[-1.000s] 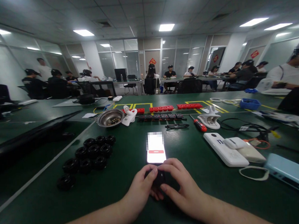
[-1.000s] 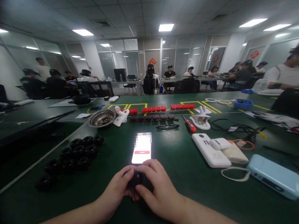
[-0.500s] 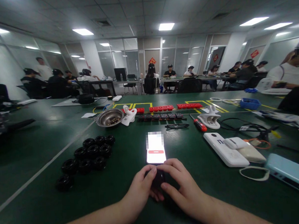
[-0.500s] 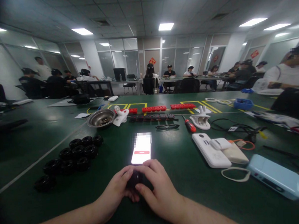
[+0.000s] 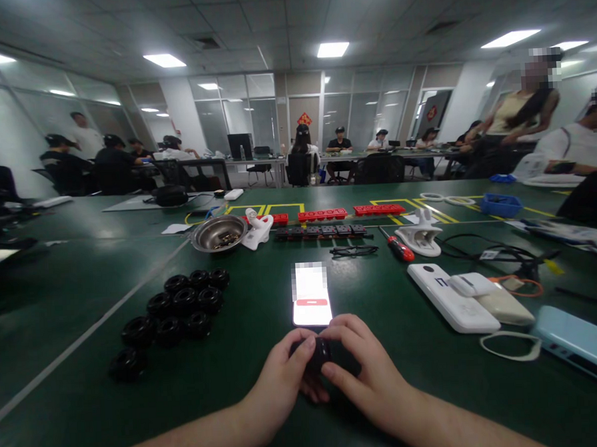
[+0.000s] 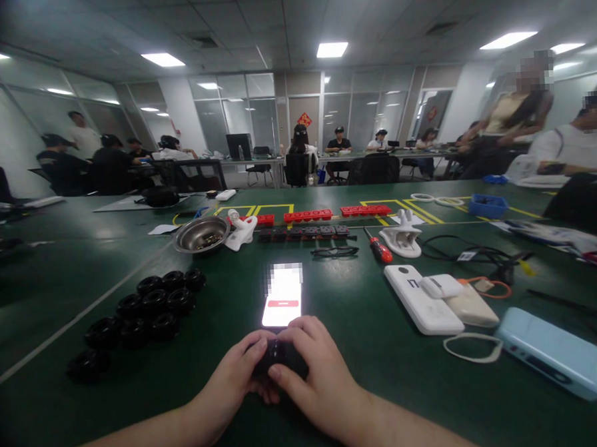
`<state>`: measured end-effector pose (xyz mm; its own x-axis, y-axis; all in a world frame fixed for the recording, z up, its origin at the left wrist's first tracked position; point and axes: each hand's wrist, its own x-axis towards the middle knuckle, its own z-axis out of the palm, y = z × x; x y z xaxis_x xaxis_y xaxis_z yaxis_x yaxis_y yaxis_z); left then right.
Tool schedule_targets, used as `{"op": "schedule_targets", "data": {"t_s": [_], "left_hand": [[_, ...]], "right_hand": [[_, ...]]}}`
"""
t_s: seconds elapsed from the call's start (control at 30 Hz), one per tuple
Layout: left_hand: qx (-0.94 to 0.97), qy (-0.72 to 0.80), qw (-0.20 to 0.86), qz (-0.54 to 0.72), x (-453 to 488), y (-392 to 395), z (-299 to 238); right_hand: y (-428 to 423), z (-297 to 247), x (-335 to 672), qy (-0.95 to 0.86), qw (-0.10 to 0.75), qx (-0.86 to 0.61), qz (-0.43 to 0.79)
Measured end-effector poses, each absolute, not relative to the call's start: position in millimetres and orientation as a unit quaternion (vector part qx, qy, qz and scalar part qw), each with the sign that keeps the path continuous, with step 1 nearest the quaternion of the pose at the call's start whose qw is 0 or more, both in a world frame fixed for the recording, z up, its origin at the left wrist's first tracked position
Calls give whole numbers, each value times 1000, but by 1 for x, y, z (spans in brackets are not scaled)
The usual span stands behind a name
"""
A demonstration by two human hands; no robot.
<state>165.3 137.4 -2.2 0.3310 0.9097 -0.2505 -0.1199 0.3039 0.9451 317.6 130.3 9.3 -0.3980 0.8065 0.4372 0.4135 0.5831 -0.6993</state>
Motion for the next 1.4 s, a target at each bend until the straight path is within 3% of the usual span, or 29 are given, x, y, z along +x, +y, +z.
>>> {"op": "schedule_targets", "data": {"t_s": [1.4], "left_hand": [[455,423,673,400,164,139,-8]], "right_hand": [[129,6,320,-806,404,-330,279]]}}
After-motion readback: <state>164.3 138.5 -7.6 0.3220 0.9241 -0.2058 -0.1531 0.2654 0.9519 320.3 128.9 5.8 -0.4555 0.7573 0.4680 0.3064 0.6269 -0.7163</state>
